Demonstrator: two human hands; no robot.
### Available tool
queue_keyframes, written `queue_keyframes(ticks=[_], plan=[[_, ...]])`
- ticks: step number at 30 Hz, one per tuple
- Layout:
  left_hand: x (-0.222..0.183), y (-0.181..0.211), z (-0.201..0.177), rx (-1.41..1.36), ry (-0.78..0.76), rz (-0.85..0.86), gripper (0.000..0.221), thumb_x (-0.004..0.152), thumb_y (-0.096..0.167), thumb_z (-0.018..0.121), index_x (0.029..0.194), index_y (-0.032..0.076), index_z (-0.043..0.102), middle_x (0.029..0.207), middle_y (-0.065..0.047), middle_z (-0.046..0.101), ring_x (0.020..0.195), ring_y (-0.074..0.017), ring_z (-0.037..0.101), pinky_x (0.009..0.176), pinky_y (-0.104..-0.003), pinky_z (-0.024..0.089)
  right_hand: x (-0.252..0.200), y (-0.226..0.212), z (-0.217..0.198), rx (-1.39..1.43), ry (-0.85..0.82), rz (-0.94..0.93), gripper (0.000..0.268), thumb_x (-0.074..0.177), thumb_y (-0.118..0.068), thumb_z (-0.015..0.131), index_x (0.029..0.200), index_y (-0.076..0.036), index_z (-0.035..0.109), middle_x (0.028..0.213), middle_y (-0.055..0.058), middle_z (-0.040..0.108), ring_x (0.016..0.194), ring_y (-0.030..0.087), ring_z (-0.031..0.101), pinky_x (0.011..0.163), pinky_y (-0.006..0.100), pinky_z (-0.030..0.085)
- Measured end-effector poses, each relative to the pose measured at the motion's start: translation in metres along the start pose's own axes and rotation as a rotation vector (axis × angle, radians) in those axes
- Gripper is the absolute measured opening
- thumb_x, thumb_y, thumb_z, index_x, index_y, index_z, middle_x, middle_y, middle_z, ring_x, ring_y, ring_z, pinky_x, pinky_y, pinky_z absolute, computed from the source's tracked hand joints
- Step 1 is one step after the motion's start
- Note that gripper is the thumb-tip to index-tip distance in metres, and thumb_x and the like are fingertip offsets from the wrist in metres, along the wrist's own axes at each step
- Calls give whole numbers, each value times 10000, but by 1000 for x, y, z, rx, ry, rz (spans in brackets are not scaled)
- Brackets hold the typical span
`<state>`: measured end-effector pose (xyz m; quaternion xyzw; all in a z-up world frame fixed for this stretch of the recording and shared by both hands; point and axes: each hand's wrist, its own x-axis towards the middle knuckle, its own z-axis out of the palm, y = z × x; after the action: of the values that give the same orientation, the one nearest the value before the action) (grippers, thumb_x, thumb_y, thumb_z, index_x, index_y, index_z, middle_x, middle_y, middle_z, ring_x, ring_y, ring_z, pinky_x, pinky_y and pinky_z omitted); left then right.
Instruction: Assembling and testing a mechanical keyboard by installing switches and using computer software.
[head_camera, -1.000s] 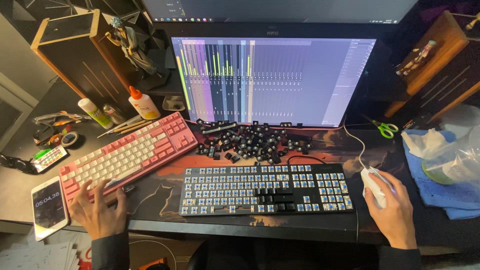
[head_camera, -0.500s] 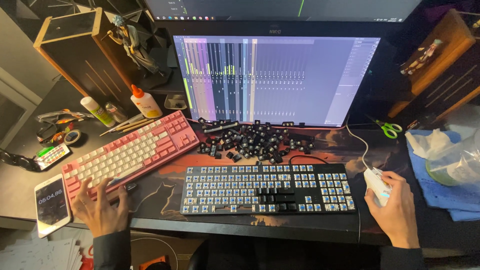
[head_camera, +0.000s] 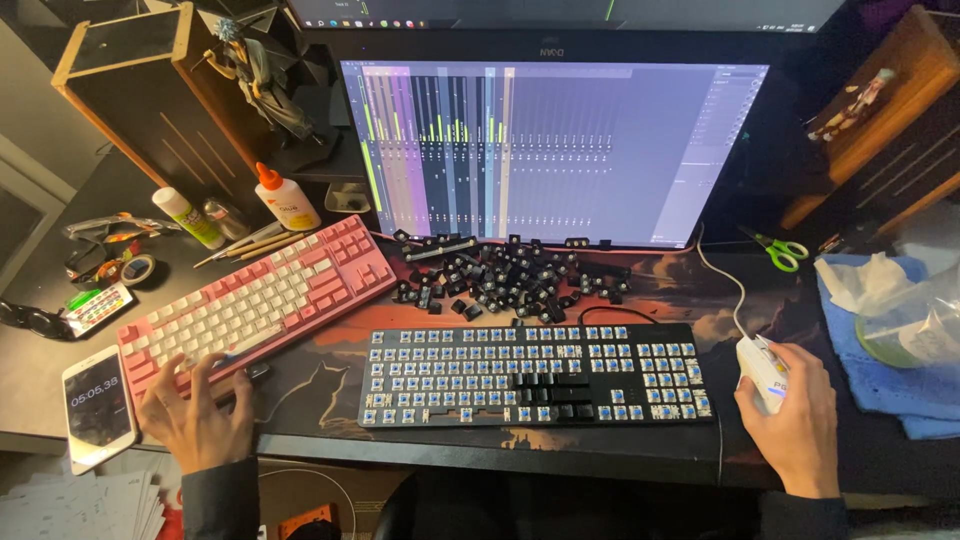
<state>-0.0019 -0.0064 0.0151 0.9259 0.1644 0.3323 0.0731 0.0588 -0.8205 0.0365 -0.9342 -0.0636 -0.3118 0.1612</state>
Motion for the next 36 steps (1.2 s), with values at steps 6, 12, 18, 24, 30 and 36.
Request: queue_keyframes(ticks=[6,12,18,24,30,36], plan=[[-3,1,2,-29,1,-27,333,1234,484,698,1487,270,740,1782,-186,527,1681,-428,394,1392,-746,177,-3,0,0,-79,-40,42,642,1011,-133,833,1644,-43,772,1627,221,701,1385,496,716,1127,669,582],[-2,1,4,-42,1,-45,343,1206,486,715,1486,290,747,1792,-171,528,1677,-432,391,1369,-738,171,-4,-1,0,-166,-25,44,600,1037,-218,862,1623,-99,810,1600,183,725,1361,486,726,1064,662,580],[1,-2,14,94,93,60,343,1202,403,817,1494,228,778,1791,-187,581,1652,-478,473,1326,-726,278,12,-31,-12,-96,149,-227,284,1134,-142,865,1406,-60,880,1467,164,803,1356,446,778,1205,614,565],[12,86,2,-174,68,276,409,1089,186,797,1485,85,790,1599,-211,765,1480,-423,675,1260,-610,412,45,-130,-5,271,-134,-371,279,1159,-124,705,1396,-45,830,1366,153,812,1267,357,770,1171,509,568],[-2,220,-10,-708,-74,616,552,841,135,993,1376,125,855,1335,-191,852,1291,-454,778,1070,-591,608,71,-201,32,352,-154,-527,123,1116,-198,828,1191,-106,859,1164,99,840,1148,372,848,1011,494,672],[-29,301,18,-599,-264,856,378,1058,316,909,1386,138,844,1284,-116,826,1119,-339,776,900,-455,633,76,-225,28,355,-512,-542,303,1151,-371,799,1240,-84,845,1241,81,814,1178,347,830,977,496,706]])
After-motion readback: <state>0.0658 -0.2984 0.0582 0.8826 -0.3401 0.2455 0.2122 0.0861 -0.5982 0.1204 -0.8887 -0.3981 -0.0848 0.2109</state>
